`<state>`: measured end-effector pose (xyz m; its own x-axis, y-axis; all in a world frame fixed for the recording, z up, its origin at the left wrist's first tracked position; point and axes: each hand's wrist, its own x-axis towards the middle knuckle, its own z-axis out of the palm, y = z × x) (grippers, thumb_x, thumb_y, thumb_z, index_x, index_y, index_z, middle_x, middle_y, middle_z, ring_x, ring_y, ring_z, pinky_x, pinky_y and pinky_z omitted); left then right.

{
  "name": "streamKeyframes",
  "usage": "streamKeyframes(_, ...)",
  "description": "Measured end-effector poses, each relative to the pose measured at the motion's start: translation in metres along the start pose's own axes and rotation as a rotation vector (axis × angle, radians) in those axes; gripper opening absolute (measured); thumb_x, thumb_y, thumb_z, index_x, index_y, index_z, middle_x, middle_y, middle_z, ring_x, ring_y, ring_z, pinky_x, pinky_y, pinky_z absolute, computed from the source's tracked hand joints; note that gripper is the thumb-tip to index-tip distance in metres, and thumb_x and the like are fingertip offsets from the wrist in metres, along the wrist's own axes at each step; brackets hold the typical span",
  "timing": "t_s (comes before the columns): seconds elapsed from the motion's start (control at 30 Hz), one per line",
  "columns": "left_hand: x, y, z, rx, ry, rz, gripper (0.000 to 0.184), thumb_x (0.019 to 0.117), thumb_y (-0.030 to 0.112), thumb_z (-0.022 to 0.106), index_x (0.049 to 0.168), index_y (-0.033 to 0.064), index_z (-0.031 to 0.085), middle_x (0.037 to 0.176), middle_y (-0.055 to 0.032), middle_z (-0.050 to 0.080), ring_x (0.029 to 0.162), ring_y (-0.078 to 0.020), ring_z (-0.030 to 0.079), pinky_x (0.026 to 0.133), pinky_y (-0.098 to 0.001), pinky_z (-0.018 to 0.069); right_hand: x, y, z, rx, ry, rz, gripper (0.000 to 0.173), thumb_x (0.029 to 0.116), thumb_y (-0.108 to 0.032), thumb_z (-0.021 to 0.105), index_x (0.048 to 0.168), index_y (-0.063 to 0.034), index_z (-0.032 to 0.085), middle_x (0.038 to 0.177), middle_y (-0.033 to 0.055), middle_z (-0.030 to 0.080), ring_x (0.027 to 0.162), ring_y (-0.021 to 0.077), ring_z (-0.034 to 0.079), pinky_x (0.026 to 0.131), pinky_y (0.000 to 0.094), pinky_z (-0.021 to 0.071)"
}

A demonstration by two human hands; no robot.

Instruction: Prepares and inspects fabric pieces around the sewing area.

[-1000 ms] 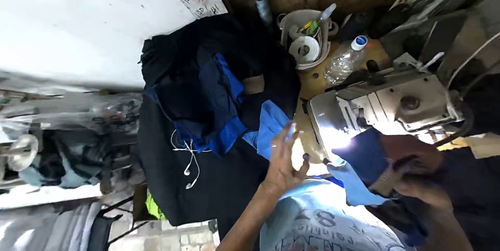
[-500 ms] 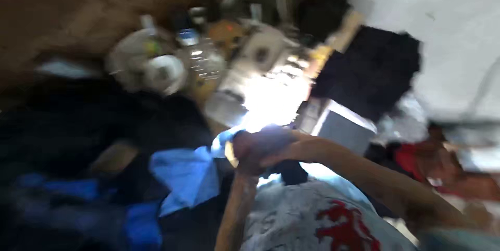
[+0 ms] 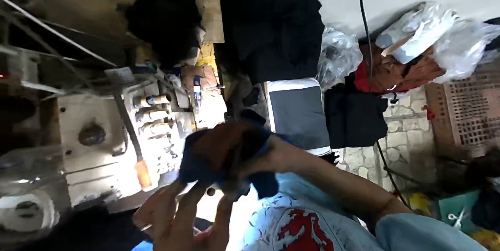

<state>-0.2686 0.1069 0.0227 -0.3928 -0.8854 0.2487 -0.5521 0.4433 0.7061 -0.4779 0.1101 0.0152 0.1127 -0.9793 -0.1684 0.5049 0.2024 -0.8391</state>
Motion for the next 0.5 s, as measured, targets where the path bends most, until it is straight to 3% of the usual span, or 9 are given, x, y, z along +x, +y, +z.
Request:
streamKeyframes(0.07, 0.017, -0.002, 0.002, -0.152, -0.117, 0.012, 0.039, 0.0989, 0.05, 0.062, 0.13, 0.0268, 0.064, 0.139, 0.0155, 0.054, 0.131, 0.0039, 0.046, 0.108, -0.0169, 0.0385, -0.007, -0.011, -0.044, 0.121, 0.064, 0.04, 0.023, 0.0826, 0.002, 0.067, 0.099, -0.0131, 0.069, 0.087, -0.0074, 0.074, 0.08, 0.0003, 0.069, 0.076, 0.0218, 0.0587)
streamKeyframes(0.1, 0.021, -0.005, 0.002, -0.21, -0.176, -0.008, 0.041, 0.1002, 0.047, 0.061, 0.134, 0.0238, 0.061, 0.138, 0.0141, 0.057, 0.126, 0.0053, 0.051, 0.103, -0.0154, 0.0436, -0.012, -0.014, -0.07, 0.13, 0.082, 0.065, 0.023, 0.083, 0.0, 0.068, 0.098, -0.0166, 0.071, 0.087, -0.0074, 0.074, 0.079, 0.001, 0.069, 0.074, 0.022, 0.0589)
streamKeyframes(0.17, 0.023, -0.015, 0.004, -0.181, -0.276, -0.079, 0.043, 0.1024, 0.034, 0.061, 0.132, 0.0041, 0.06, 0.125, -0.0052, 0.068, 0.109, -0.003, 0.063, 0.092, -0.0205, 0.0521, -0.022, -0.012, -0.121, 0.028, 0.139, 0.168, 0.023, 0.0836, 0.001, 0.066, 0.097, -0.0172, 0.071, 0.087, -0.0067, 0.074, 0.078, 0.0018, 0.069, 0.073, 0.0222, 0.0592)
streamKeyframes(0.23, 0.022, -0.024, 0.008, -0.003, -0.426, -0.156, 0.041, 0.1006, 0.021, 0.061, 0.129, -0.0077, 0.062, 0.118, -0.0225, 0.07, 0.101, -0.0247, 0.069, 0.088, -0.0386, 0.0561, -0.03, 0.002, -0.165, -0.154, 0.274, 0.378, 0.018, 0.0874, 0.001, 0.067, 0.103, -0.0077, 0.066, 0.087, -0.0012, 0.071, 0.079, 0.0058, 0.068, 0.075, 0.026, 0.0593)
streamKeyframes(0.3, 0.016, -0.038, 0.015, 0.067, -0.591, -0.243, 0.039, 0.0999, 0.018, 0.062, 0.13, -0.0069, 0.062, 0.12, -0.0266, 0.068, 0.105, -0.0382, 0.069, 0.092, -0.0538, 0.0541, -0.035, 0.022, -0.197, -0.288, 0.461, 0.626, 0.027, 0.0921, -0.006, 0.07, 0.117, 0.0007, 0.061, 0.094, 0.0074, 0.067, 0.082, 0.0116, 0.066, 0.078, 0.0312, 0.0574)
streamKeyframes(0.37, 0.004, -0.054, 0.025, 0.052, -0.675, -0.25, 0.038, 0.097, 0.015, 0.063, 0.128, -0.0076, 0.064, 0.117, -0.0261, 0.069, 0.098, -0.0381, 0.071, 0.086, -0.053, 0.0573, -0.047, 0.042, -0.228, -0.294, 0.649, 0.75, 0.041, 0.0918, -0.011, 0.073, 0.127, 0.0016, 0.058, 0.105, 0.0136, 0.066, 0.09, 0.0179, 0.066, 0.082, 0.0369, 0.0569)
streamKeyframes(0.43, -0.002, -0.056, 0.033, 0.031, -0.753, -0.31, 0.038, 0.0974, 0.012, 0.063, 0.129, -0.0094, 0.062, 0.12, -0.0272, 0.068, 0.102, -0.0395, 0.07, 0.091, -0.0531, 0.0565, -0.06, 0.054, -0.257, -0.219, 0.835, 0.721, 0.045, 0.092, -0.012, 0.072, 0.131, 0.0011, 0.056, 0.109, 0.0157, 0.066, 0.093, 0.0208, 0.067, 0.083, 0.0389, 0.0574)
streamKeyframes(0.5, -0.004, -0.055, 0.043, 0.062, -0.813, -0.342, 0.039, 0.0979, 0.013, 0.063, 0.129, -0.0104, 0.062, 0.121, -0.0283, 0.068, 0.106, -0.0416, 0.069, 0.096, -0.054, 0.0541, -0.072, 0.054, -0.281, -0.119, 1.019, 0.64, 0.042, 0.0946, -0.015, 0.07, 0.131, -0.0007, 0.056, 0.105, 0.0141, 0.067, 0.088, 0.0202, 0.067, 0.076, 0.0382, 0.0581)
